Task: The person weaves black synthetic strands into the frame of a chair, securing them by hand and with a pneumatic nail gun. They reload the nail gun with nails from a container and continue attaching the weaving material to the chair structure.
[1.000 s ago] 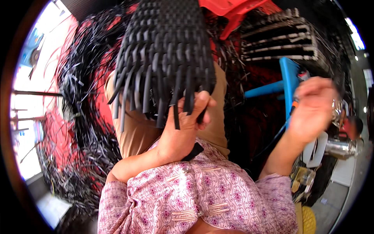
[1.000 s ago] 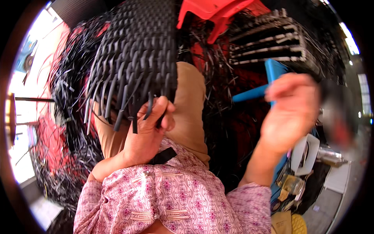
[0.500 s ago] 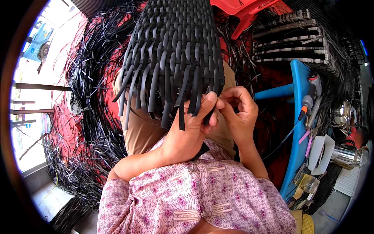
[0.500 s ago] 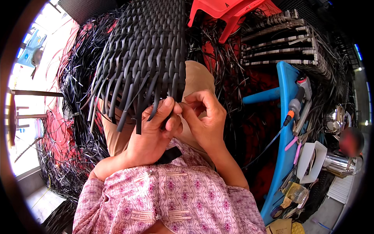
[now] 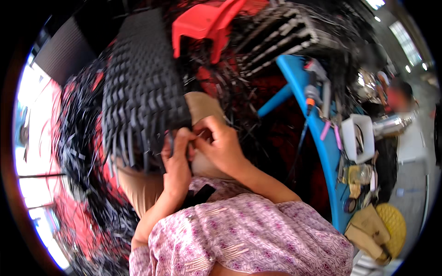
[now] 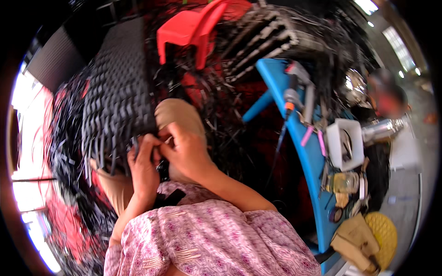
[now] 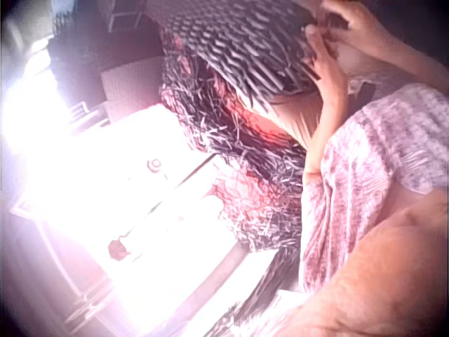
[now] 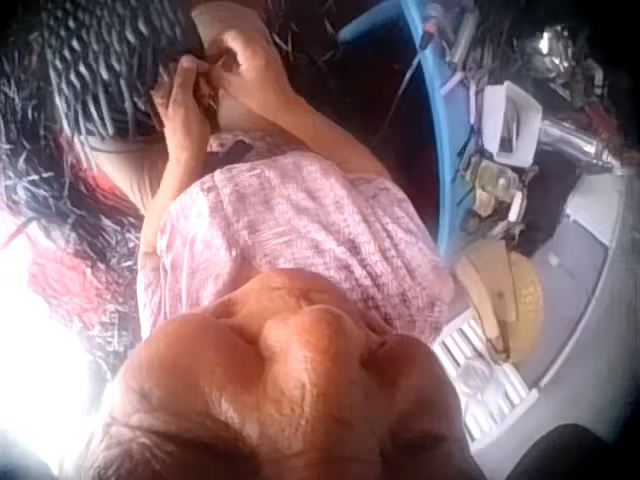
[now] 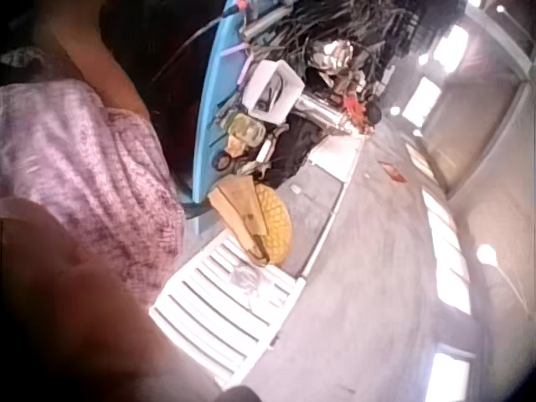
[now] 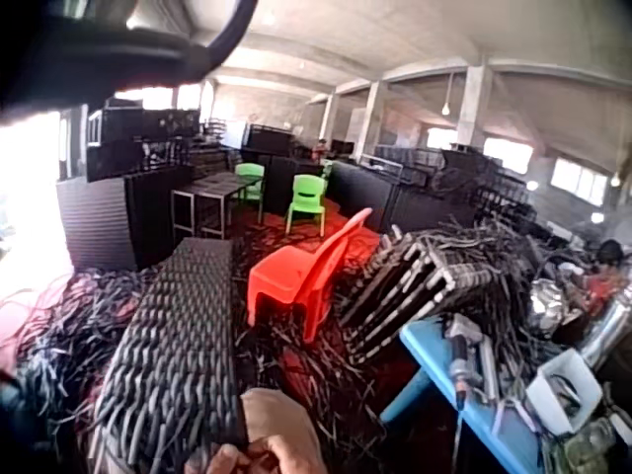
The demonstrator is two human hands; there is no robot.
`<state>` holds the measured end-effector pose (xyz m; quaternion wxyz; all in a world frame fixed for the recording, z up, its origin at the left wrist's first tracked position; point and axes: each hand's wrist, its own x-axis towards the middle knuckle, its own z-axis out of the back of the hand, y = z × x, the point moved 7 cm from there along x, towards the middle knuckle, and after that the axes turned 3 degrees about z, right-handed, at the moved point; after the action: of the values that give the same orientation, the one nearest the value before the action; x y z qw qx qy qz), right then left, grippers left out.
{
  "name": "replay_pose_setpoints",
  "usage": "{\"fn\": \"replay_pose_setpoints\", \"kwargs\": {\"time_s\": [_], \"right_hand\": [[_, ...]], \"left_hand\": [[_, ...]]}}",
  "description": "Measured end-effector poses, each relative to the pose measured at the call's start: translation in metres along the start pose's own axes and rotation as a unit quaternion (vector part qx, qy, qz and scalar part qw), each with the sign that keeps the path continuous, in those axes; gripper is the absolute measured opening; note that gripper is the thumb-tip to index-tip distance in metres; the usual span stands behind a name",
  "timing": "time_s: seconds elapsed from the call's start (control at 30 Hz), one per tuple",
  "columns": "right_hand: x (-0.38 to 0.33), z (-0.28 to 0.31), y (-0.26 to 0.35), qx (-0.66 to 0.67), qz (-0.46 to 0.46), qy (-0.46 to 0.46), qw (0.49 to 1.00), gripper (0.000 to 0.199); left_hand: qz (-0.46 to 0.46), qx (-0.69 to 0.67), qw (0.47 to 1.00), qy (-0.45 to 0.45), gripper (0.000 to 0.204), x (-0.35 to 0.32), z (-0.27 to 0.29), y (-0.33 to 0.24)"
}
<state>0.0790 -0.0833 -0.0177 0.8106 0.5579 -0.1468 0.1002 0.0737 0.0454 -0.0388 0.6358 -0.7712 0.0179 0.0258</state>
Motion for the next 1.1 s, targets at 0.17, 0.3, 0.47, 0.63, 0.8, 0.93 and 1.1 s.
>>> {"fn": "replay_pose_setpoints", "kwargs": {"time_s": [0.17,0.3,0.47,0.63,0.8,0.93,1.1], "right_hand": [[-0.006,0.007,-0.002,0.006,0.000,-0.003,1.000,0.021],[-0.009,0.010,-0.003,0.012,0.010,0.009,1.000,0.019],[-0.013,0.013,-0.009,0.044,0.001,0.001,0.999,0.018],[-0.014,0.034,-0.032,-0.010,0.004,-0.084,0.996,0.022],[-0.026,0.027,-0.081,0.069,-0.081,-0.082,0.991,0.022],[-0.035,0.007,-0.105,0.067,-0.113,-0.037,0.991,0.022],[-0.034,0.007,-0.095,0.002,-0.079,-0.039,0.996,0.024]], "left_hand": [[0.046,-0.134,0.990,-0.020,0.024,0.005,-0.006,0.003],[0.034,-0.124,0.991,-0.021,0.024,0.005,-0.009,-0.002],[0.048,-0.126,0.990,-0.036,0.026,0.003,-0.005,0.002],[0.045,-0.114,0.991,-0.049,0.027,0.003,-0.006,0.001],[-0.045,0.037,0.997,-0.044,0.032,0.005,-0.012,-0.009],[-0.036,0.065,0.997,-0.036,0.033,0.007,-0.009,-0.002],[-0.102,0.172,0.979,-0.034,0.021,0.007,-0.005,-0.002]]}}
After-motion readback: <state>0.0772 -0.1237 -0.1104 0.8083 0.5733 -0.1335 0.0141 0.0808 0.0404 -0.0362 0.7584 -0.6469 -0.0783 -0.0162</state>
